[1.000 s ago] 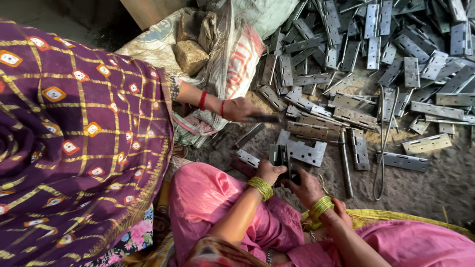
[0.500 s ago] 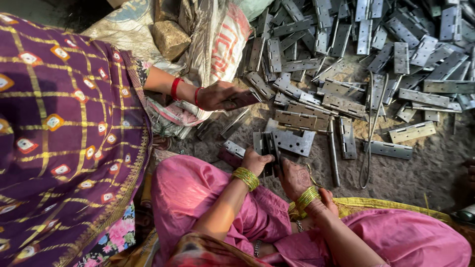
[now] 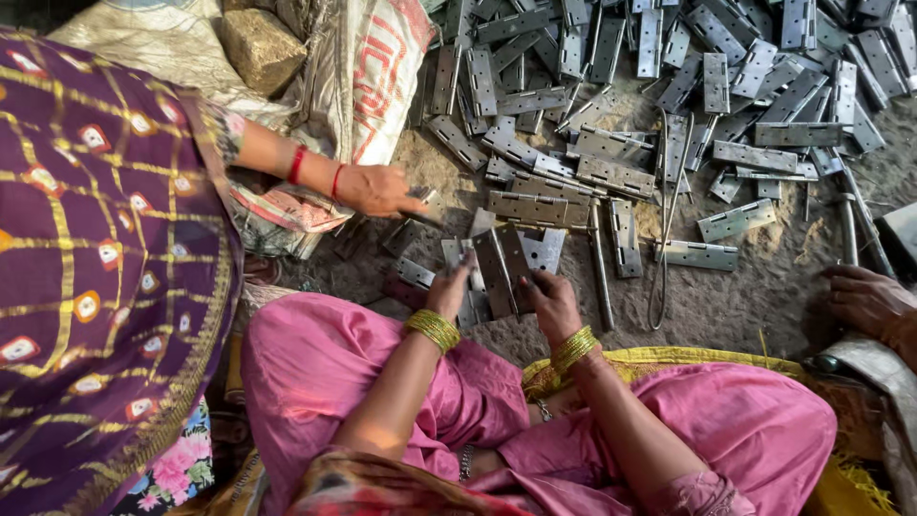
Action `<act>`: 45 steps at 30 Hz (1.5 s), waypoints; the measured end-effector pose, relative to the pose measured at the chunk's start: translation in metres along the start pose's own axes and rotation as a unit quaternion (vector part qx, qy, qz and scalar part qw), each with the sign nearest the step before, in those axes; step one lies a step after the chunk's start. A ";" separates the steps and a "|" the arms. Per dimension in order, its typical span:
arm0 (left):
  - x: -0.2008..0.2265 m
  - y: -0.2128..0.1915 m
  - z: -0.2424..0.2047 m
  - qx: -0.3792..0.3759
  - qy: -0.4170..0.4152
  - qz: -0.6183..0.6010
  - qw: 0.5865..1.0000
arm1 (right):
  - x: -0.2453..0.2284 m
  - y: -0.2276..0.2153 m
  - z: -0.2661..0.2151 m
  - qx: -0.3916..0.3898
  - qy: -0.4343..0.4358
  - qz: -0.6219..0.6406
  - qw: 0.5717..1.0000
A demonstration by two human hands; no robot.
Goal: The person sits on the ground and assembles metal hinges by inserting pins into aligned plates using a metal rod. She repeatedly picks up hinge parts, aligns them, inserts the pin, and places the assembled hinge aside.
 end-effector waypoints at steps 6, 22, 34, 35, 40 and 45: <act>0.013 0.013 -0.019 -0.138 0.045 -0.163 0.976 | -0.046 -0.006 0.002 -0.041 -0.107 -0.222 0.968; 0.016 0.031 -0.016 -0.159 0.155 -0.152 0.963 | -0.044 -0.006 0.137 -0.071 -0.197 -0.665 0.717; 0.019 0.032 -0.014 -0.032 0.177 -0.038 0.983 | -0.062 -0.021 0.129 -0.045 -0.216 -0.591 0.776; 0.021 0.034 -0.019 -0.055 0.198 -0.040 0.978 | -0.062 -0.021 0.126 -0.053 -0.217 -0.603 0.766; 0.028 0.036 -0.018 -0.098 0.215 -0.125 0.964 | -0.049 -0.017 0.121 -0.082 -0.226 -0.625 0.742; 0.024 0.034 -0.004 -0.020 0.233 0.009 0.972 | -0.038 -0.023 0.130 -0.078 -0.191 -0.616 0.760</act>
Point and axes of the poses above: each hand's wrist, its own z-axis towards the middle knuckle, its own y-axis out of the palm, x = y × z, the point moved 6 cm from there along z, towards the middle knuckle, and after that the axes turned 14 degrees about -y, right-handed, at the moved point
